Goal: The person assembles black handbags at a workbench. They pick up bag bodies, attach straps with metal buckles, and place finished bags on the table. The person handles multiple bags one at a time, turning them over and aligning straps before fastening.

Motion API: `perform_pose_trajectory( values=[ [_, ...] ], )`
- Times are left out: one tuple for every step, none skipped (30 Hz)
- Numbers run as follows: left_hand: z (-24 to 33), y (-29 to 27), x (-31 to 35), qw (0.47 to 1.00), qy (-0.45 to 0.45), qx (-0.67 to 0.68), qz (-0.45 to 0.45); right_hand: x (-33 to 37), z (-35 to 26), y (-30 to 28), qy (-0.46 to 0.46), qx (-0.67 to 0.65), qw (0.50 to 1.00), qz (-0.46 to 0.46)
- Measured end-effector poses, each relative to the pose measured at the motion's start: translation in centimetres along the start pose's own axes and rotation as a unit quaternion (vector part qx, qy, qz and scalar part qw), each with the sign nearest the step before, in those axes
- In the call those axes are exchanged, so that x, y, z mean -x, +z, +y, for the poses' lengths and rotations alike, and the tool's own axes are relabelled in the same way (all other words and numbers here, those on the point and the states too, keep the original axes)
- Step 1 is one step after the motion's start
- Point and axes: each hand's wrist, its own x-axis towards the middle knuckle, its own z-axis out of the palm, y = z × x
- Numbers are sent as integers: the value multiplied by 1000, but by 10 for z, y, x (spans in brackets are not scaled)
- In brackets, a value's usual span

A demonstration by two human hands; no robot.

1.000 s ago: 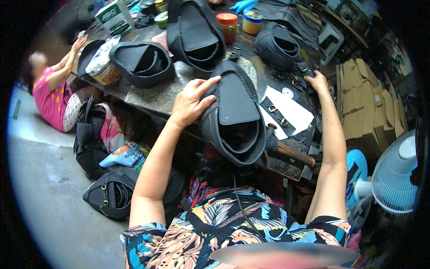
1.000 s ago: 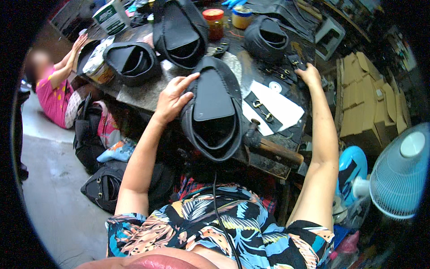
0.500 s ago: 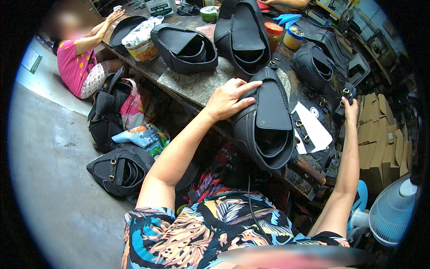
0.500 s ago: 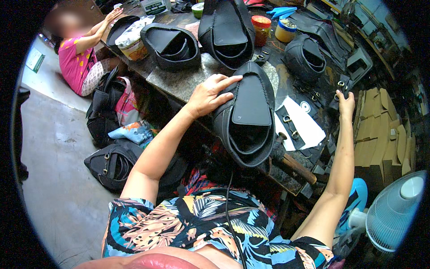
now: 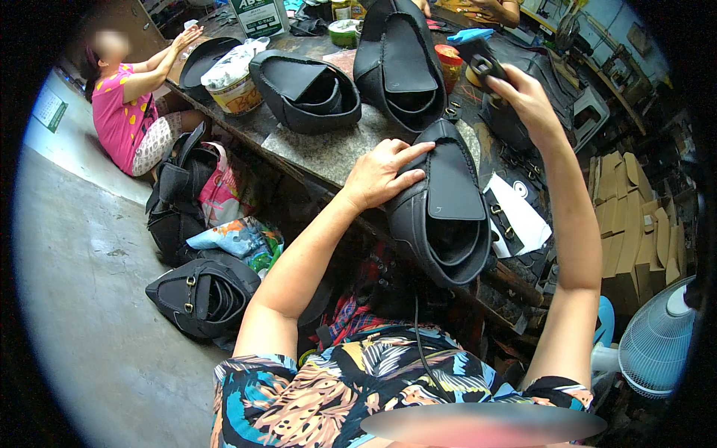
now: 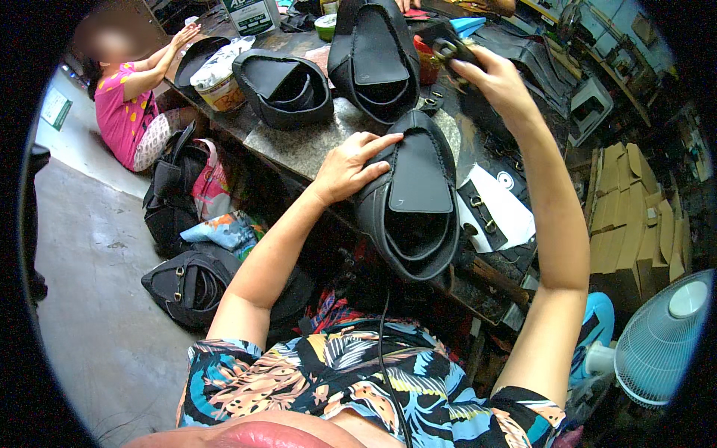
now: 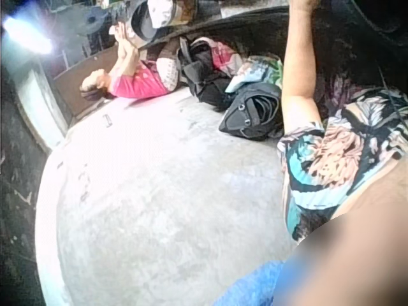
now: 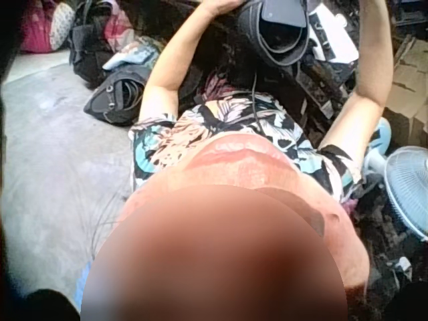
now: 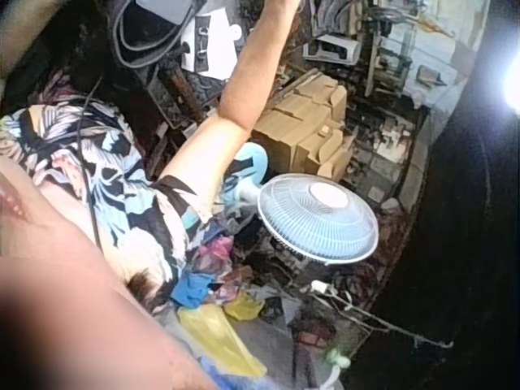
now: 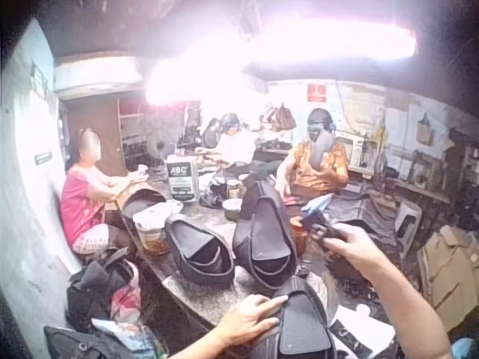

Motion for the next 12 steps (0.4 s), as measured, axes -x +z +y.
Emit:
perform_pose_trajectory(
  values=[
    [1,-1,0,1000,-2,1,-4,-17,-5,10,-13,33,999,-15],
    [1,-1,0,1000,-1,2,-6,-33,-8,20,-58,19,998,-17],
    [1,0,0,1000,-6,3,-11,-48,-6,27,-119,-12,993,-25],
    [1,0,-1,1000,-7,3,-12,-71,-4,38,-122,-1,993,6],
    [1,0,-1,1000,-6,4,-14,-95,-1,52,-160,-12,987,26],
    [1,0,-1,1000,-11,1,-19,-118,2,65,-193,-2,981,29],
    [1,0,-1,1000,-15,-1,-24,-135,7,77,-227,10,973,32],
    [0,1,-2,999,-18,-4,-29,-143,15,89,-182,45,982,-22],
    [-1,3,-3,1000,-8,-2,-17,-150,23,100,-114,88,987,-75],
    [-1,6,-3,1000,3,0,-5,-152,31,115,-141,216,966,-18],
    [-2,7,-3,1000,11,3,4,-154,37,127,-103,360,927,32],
    [-4,8,-4,1000,14,3,6,-157,41,124,-82,343,935,23]
  ],
)
